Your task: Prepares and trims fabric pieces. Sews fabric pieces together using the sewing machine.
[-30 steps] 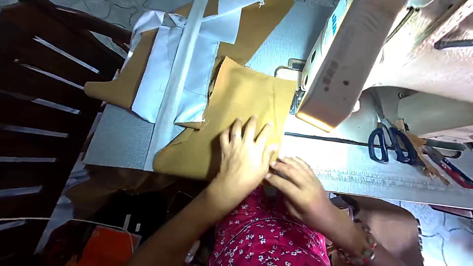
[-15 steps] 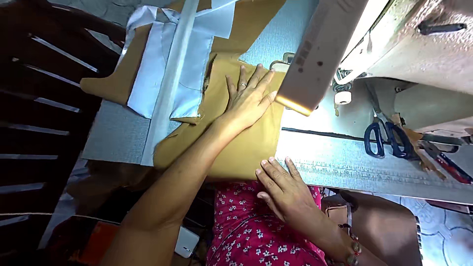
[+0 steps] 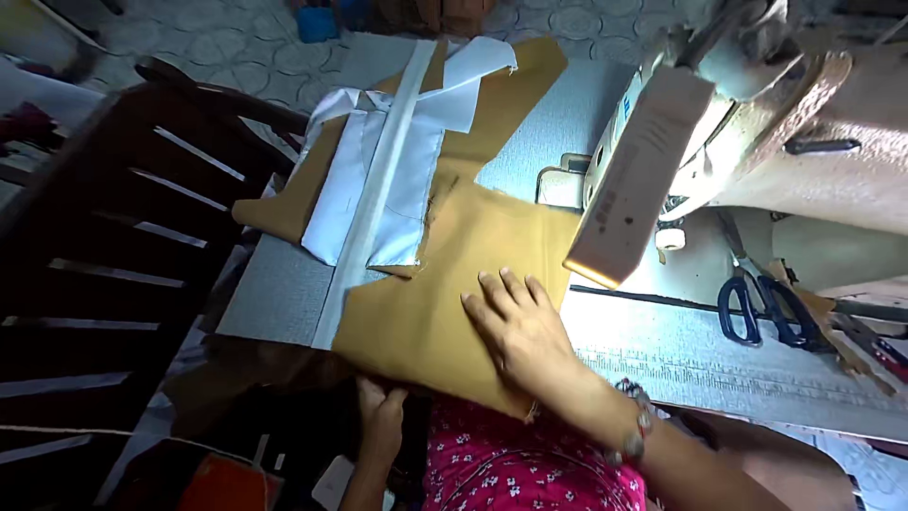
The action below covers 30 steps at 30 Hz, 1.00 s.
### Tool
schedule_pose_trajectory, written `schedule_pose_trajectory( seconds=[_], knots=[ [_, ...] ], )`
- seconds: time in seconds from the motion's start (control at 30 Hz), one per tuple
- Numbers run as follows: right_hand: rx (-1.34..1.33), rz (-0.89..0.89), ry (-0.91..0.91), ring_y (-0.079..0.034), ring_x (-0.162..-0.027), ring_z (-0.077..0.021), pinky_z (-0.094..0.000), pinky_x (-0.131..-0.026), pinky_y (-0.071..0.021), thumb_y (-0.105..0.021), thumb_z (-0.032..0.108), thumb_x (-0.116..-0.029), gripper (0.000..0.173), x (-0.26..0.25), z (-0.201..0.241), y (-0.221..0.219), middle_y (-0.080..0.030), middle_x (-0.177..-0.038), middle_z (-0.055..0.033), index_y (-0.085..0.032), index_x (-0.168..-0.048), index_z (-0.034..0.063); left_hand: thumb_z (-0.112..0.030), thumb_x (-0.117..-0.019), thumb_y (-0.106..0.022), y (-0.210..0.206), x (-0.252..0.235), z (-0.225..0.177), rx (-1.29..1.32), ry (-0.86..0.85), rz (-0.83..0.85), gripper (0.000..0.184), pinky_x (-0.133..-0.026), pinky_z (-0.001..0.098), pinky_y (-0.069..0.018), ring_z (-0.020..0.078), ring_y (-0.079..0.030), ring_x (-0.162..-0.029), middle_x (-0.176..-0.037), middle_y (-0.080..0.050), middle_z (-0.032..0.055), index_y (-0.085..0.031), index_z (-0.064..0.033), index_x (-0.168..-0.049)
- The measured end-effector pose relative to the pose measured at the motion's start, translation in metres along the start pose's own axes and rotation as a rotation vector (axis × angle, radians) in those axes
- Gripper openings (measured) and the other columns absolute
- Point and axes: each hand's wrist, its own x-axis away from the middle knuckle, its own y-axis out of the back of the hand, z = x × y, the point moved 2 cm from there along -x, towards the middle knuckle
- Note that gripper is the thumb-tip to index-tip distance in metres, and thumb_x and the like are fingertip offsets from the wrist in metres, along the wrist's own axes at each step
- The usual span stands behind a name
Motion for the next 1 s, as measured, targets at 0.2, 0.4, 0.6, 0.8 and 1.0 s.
schedule_pose_trajectory(
  seconds=[0.2, 0.4, 0.6, 0.8, 1.0],
  knots=[
    [0.055, -0.084, -0.096, -0.071, -0.089, -0.0354, -0.0483, -0.068, -0.0553, -0.064, 0.021, -0.0936, 0.029, 0.069, -0.002, 0.041, -0.074, -0.107, -0.0142, -0.076, -0.119, 0.0141, -0.004, -0.0893, -0.071, 0.037, -0.009, 0.015, -0.253, 0.359, 0.611, 0.044, -0.098, 0.0295, -0.0532, 0.0071, -0.065, -0.108, -0.116, -0.069, 0.007, -0.056, 0.0085, -0.129],
    [0.045, -0.063, -0.161, -0.068, -0.114, -0.0358, -0.0573, -0.093, -0.0506, -0.05, 0.039, -0.1027, 0.038, 0.118, -0.058, 0.07, -0.072, -0.125, -0.0114, -0.077, -0.117, 0.018, -0.005, -0.0917, -0.058, 0.065, -0.076, -0.137, -0.483, 0.219, 0.759, 0.02, -0.069, 0.018, -0.0587, -0.0014, -0.07, -0.075, -0.086, -0.074, -0.0108, -0.069, -0.0187, -0.102],
    [-0.008, -0.106, -0.051, -0.068, -0.115, -0.0354, -0.0578, -0.098, -0.0516, -0.053, 0.03, -0.1035, 0.033, 0.099, -0.004, 0.037, -0.075, -0.116, -0.0112, -0.075, -0.115, 0.0102, -0.034, -0.0974, -0.066, -0.041, -0.234, -0.235, -1.228, -0.851, 0.533, 0.042, -0.072, 0.0762, -0.0465, 0.0537, -0.065, -0.084, -0.088, -0.065, 0.0326, -0.064, 0.0076, -0.102],
    [0.028, -0.168, -0.063, -0.066, -0.12, -0.0414, -0.0588, -0.102, -0.0491, -0.058, 0.04, -0.0978, 0.042, 0.072, 0.041, 0.003, -0.07, -0.128, -0.0166, -0.072, -0.125, 0.0108, -0.021, -0.0969, -0.062, -0.204, -0.206, -0.233, -0.985, -1.364, 0.306, 0.043, -0.089, 0.0816, -0.0367, 0.0598, -0.055, -0.116, -0.124, -0.059, 0.0354, -0.059, 0.0026, -0.133],
    [0.001, -0.11, -0.034, -0.06, -0.126, -0.048, -0.0645, -0.105, -0.045, -0.061, 0.047, -0.0939, 0.049, 0.075, 0.056, -0.004, -0.066, -0.137, -0.0176, -0.07, -0.131, 0.016, -0.058, -0.1033, -0.04, -0.223, -0.131, -0.15, -1.087, -0.641, 0.567, 0.078, -0.106, 0.0875, 0.0017, 0.0485, 0.007, -0.156, -0.174, -0.003, 0.0083, -0.009, -0.0257, -0.167]
  ],
)
